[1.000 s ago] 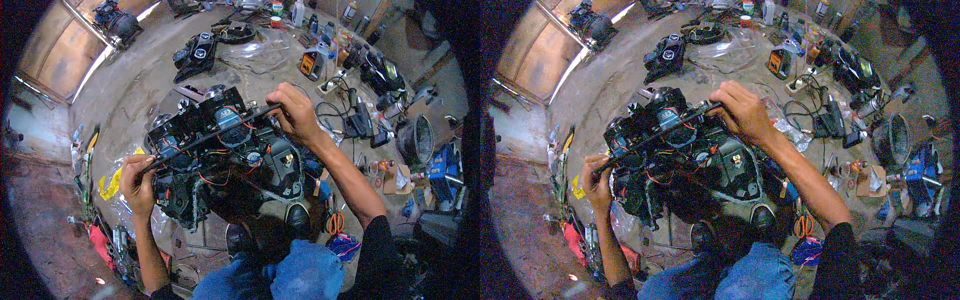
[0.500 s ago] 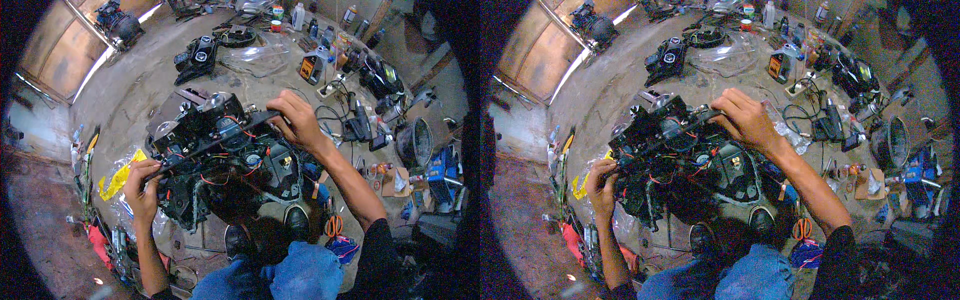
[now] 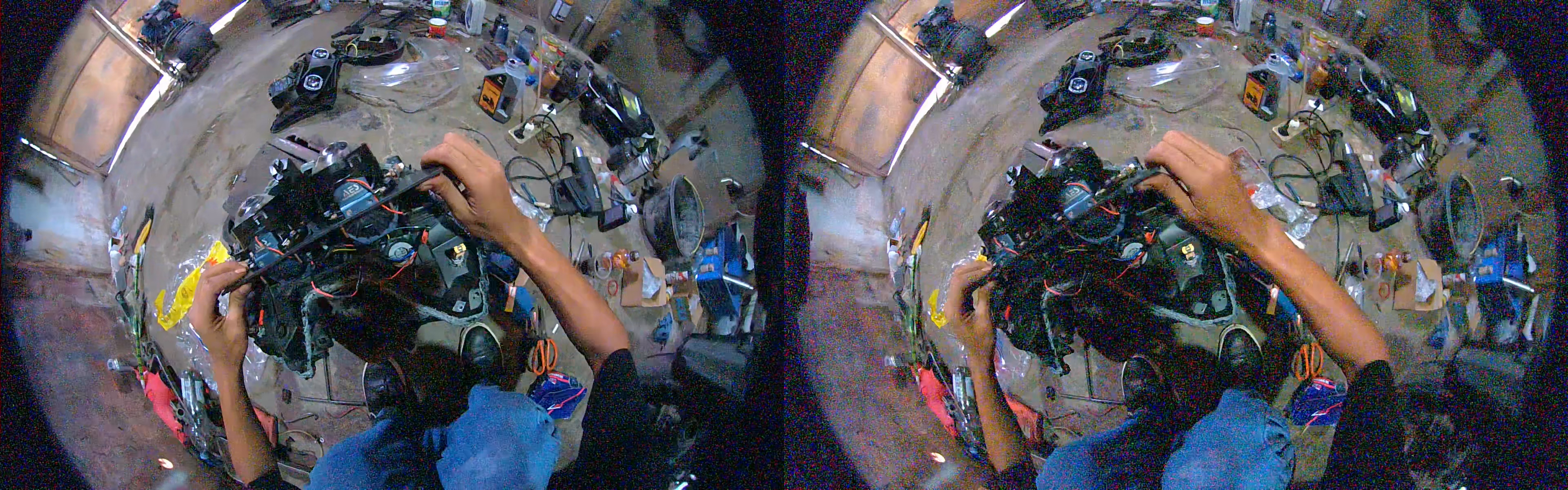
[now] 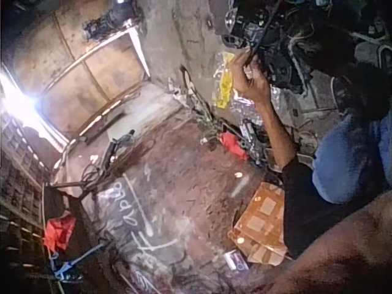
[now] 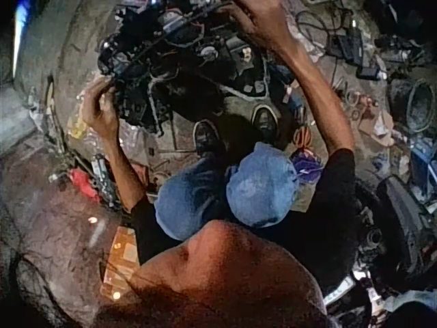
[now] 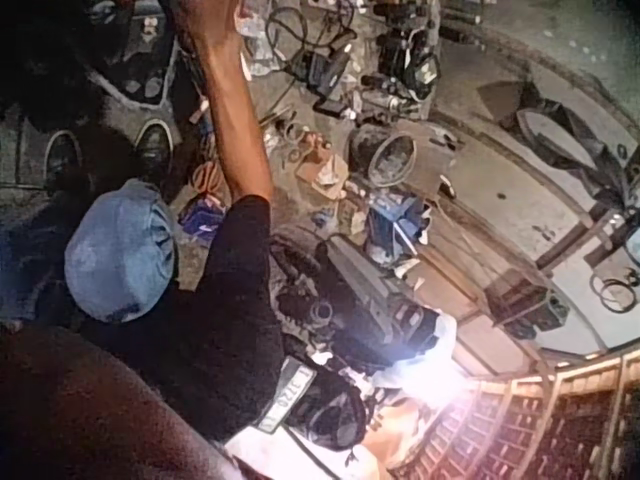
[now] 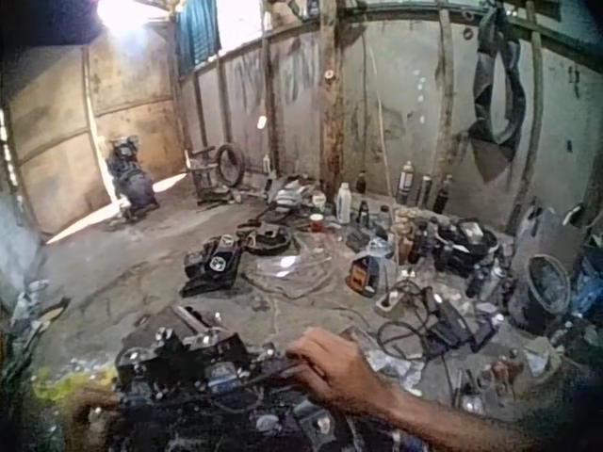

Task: Repairing and modifying wiring connections for a motorcycle headlight assembly using tools and heat shrink.

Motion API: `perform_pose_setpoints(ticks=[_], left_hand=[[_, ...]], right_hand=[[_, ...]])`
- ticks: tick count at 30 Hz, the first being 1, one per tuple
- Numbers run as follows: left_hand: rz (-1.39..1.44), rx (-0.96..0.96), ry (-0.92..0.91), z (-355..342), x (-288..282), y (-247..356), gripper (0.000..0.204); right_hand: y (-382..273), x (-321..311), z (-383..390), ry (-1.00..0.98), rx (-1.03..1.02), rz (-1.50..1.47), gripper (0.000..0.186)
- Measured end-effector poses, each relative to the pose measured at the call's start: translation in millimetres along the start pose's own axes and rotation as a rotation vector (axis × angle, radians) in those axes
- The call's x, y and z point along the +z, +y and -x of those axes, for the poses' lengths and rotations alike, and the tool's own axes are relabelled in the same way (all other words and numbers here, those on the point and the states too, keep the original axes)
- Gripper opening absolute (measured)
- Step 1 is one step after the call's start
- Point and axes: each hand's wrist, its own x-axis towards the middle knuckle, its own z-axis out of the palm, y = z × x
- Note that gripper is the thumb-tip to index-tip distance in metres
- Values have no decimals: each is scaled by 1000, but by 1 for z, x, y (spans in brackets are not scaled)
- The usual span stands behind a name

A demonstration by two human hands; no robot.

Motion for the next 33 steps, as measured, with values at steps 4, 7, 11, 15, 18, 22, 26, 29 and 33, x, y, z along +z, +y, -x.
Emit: perform_pose_setpoints(ticks=[4, 7, 11, 15, 18, 22, 26, 29, 33], left_hand=[[113, -99, 45, 4, 5, 0, 17], [164, -178, 94, 6, 9, -2, 13], [149, -166, 121, 7, 11, -5, 12], [143, -160, 110, 5, 15, 4, 12], [141, -86, 132, 12, 13, -2, 12], [128, -115, 121, 18, 14, -4, 14], [110, -170, 134, 17, 15, 5, 11], [100, -169, 149, 17, 16, 7, 12], [108, -124, 136, 19, 16, 2, 13]], right_hand=[[-7, 1, -6, 2, 113, -55, 25], [-5, 5, -15, 73, 91, -63, 17], [2, 10, -13, 153, 24, -61, 16], [7, 12, -9, 190, 9, -65, 16], [-3, 11, -18, 163, 40, -76, 20], [-8, 8, -29, 199, 13, -111, 18], [-11, 11, -29, 266, -3, -78, 15], [-12, 10, -29, 273, 4, -74, 15], [-9, 7, -23, 291, -12, -92, 17]])
